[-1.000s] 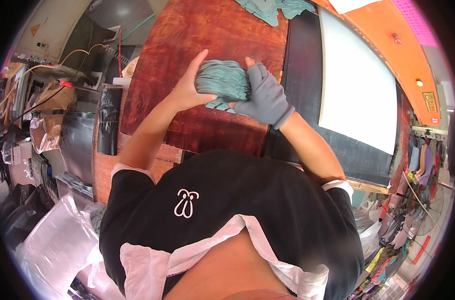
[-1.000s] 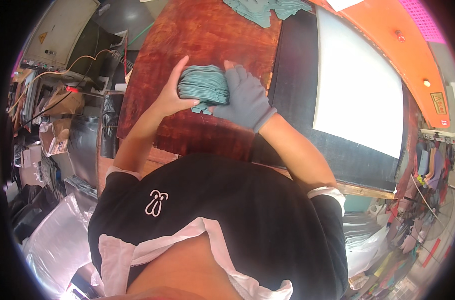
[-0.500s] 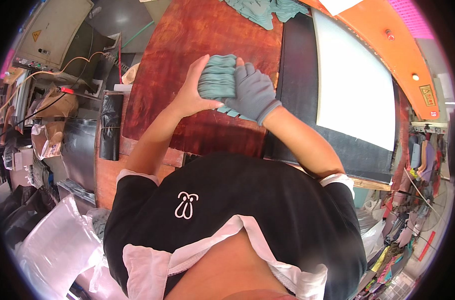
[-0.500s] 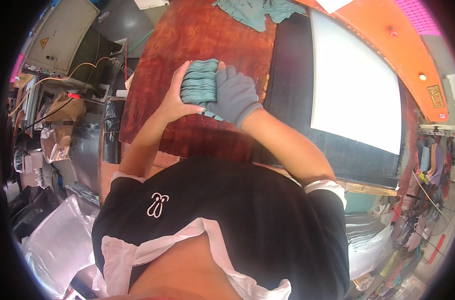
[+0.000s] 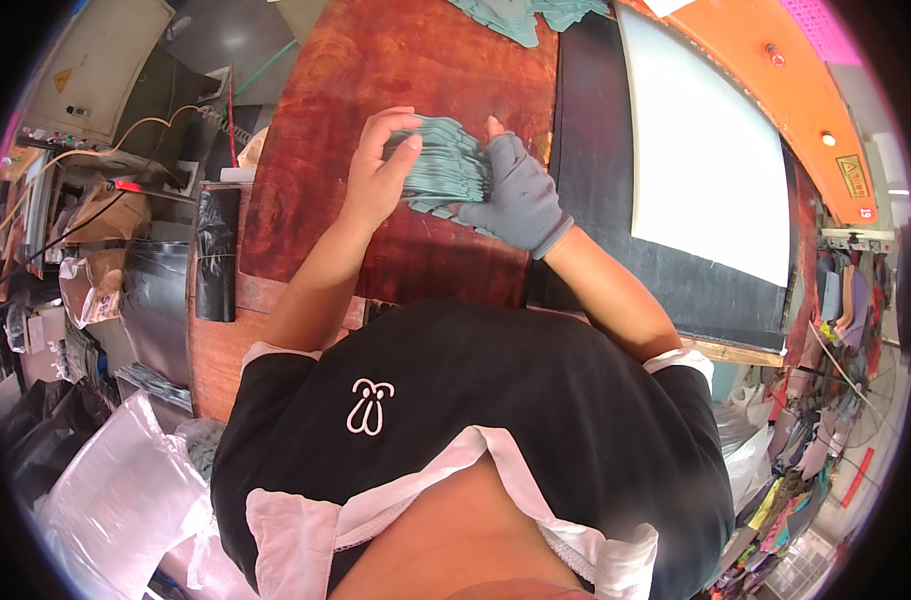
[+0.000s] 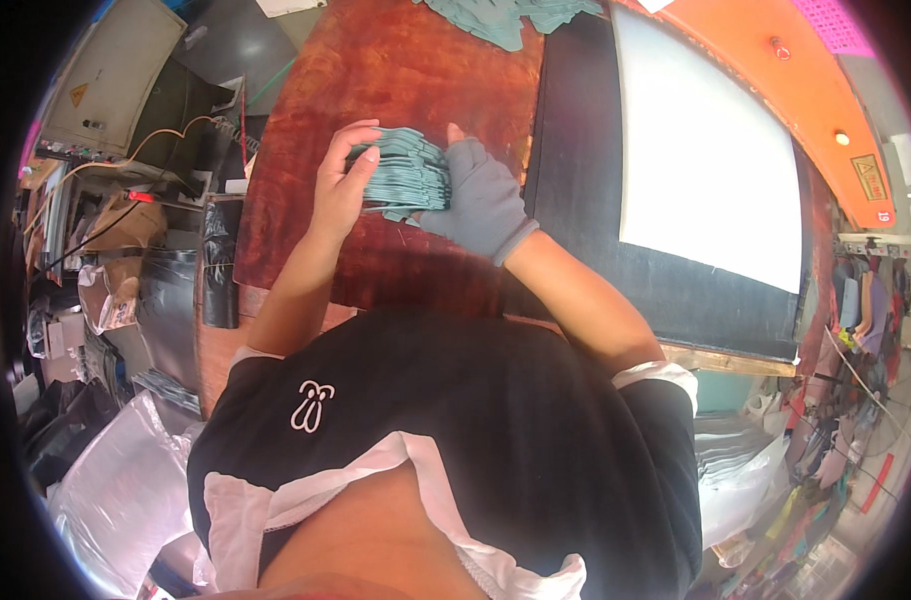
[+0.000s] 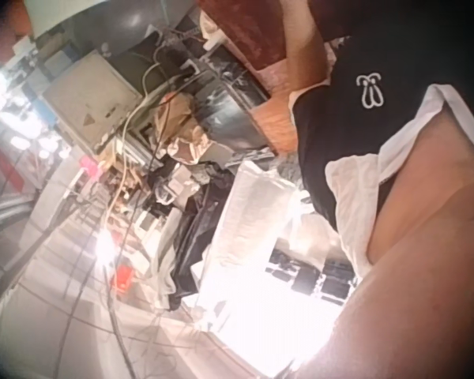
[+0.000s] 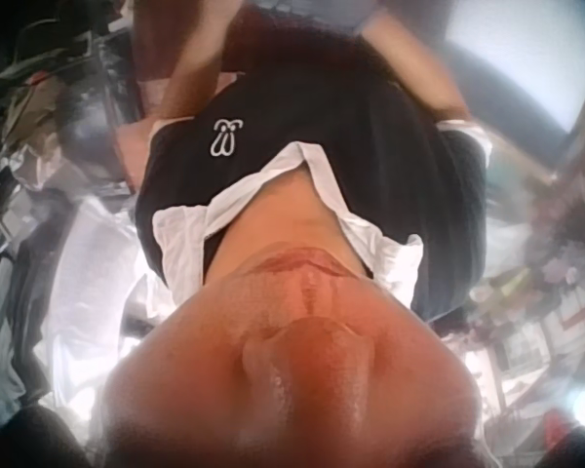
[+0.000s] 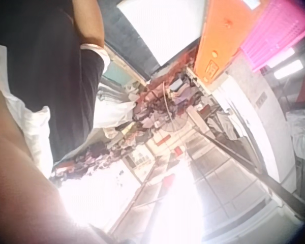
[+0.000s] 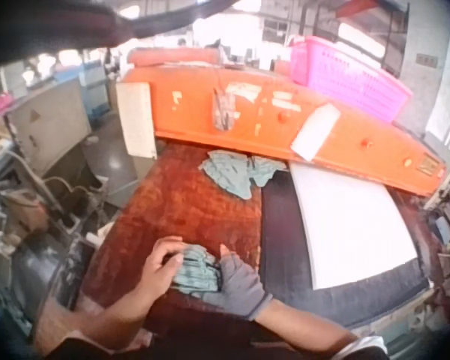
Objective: The person repeatedly picks up light-blue shoe sole cutouts from a wooden workbench, aligns them, and stacks them into neat piles. They occasionally use a green handheld tool to assist with alignment and transfer stacks between the bench and a lower surface.
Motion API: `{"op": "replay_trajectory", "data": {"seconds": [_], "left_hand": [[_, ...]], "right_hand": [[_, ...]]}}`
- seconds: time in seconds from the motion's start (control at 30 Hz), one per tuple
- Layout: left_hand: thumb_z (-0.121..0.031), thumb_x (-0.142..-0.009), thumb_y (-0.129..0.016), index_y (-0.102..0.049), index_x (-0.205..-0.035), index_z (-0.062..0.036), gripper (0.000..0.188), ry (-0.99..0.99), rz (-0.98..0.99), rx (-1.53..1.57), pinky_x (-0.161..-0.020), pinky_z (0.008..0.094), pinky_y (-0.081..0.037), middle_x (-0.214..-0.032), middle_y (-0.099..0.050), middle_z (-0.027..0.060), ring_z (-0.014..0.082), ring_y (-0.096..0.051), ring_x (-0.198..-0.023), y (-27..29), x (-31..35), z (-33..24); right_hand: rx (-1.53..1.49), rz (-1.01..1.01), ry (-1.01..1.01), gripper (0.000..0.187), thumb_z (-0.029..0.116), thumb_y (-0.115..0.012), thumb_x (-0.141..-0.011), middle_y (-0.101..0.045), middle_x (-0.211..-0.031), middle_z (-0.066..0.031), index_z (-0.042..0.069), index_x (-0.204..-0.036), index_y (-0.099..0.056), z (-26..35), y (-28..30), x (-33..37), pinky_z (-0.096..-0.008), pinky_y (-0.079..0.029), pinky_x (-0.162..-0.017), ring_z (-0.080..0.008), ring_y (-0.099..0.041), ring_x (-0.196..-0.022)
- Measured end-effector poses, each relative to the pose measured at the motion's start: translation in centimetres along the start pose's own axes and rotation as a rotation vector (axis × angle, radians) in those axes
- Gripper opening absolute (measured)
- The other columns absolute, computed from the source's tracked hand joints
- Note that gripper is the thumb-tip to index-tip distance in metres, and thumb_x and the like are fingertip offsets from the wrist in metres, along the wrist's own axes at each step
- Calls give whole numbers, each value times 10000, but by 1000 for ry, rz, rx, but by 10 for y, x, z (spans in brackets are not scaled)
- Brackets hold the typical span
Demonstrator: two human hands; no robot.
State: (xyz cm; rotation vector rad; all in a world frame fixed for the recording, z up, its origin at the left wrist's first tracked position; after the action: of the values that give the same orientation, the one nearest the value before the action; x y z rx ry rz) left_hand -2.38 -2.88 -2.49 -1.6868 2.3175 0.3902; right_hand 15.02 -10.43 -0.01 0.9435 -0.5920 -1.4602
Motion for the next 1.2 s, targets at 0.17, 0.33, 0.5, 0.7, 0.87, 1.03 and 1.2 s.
{"op": "replay_trajectory", "data": {"seconds": [0.17, 0.33, 0.5, 0.7, 0.87, 1.03, 1.2], "left_hand": [[-181, -865, -638, -628, -1065, -63, 232, 39, 23, 24, -944, 303, -392, -1205, -528, 95, 187, -504, -1117, 3, 0, -1], [-176, -835, -674, -680, -934, -51, 160, 40, 160, -96, -925, 308, -407, -1143, -572, 80, 183, -522, -1100, 18, -12, -9], [-184, -782, -709, -688, -827, -62, 131, -275, 275, -484, -866, 320, -435, -1059, -596, 59, 216, -566, -989, 28, -30, -28], [-201, -745, -715, -640, -760, -78, 145, -587, 256, -793, -738, 342, -443, -893, -582, 18, 238, -557, -829, 16, -42, -46], [-215, -818, -646, -578, -811, -74, 156, -472, 417, -706, -693, 374, -448, -781, -590, 60, 264, -568, -764, 10, -47, -54], [-205, -901, -567, -562, -885, -49, 157, -209, 513, -712, -625, 371, -444, -756, -592, 112, 297, -584, -708, 6, -56, -59], [-233, -917, -548, -556, -894, -61, 174, -192, 644, -740, -599, 384, -437, -713, -594, 122, 305, -593, -669, 1, -78, -56]], "right_hand": [[-45, -219, 207, 892, 266, -863, -542, -512, -1120, -174, -1, -1250, -392, -6, -2, 7, -396, -495, -817, -339, -571, -1014], [-21, -263, 299, 705, 220, -866, -514, -538, -1128, -167, 50, -1082, -484, -5, -2, 8, -404, -502, -790, -345, -571, -1003], [-26, -178, 260, 709, 180, -846, -463, -533, -1191, -165, 61, -1076, -510, -2, 0, 13, -401, -492, -821, -353, -558, -1012], [-46, -196, 250, 769, 166, -828, -451, -515, -1247, -172, 73, -1149, -521, 0, 2, 13, -395, -483, -857, -348, -551, -1024], [-30, -158, 227, 768, 200, -816, -473, -511, -1244, -178, 79, -1176, -530, -1, 2, 13, -406, -474, -856, -348, -548, -1029], [-29, -178, 252, 702, 235, -804, -497, -510, -1228, -183, 96, -1141, -562, 1, 4, 13, -420, -462, -841, -351, -551, -1015], [-17, -111, 281, 565, 225, -799, -533, -508, -1240, -177, 135, -1062, -619, 0, 3, 11, -419, -462, -840, -356, -551, -1009]]}}
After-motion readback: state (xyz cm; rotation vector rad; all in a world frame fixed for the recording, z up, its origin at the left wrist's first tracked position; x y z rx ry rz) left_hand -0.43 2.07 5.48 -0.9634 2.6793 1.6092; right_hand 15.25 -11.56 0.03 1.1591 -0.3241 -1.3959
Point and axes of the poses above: each hand's wrist, its own x-axis away from the middle knuckle, its own y-axis out of the back of the hand, z = x × y, the point moved 3 cm from there along -x, towards the middle knuckle
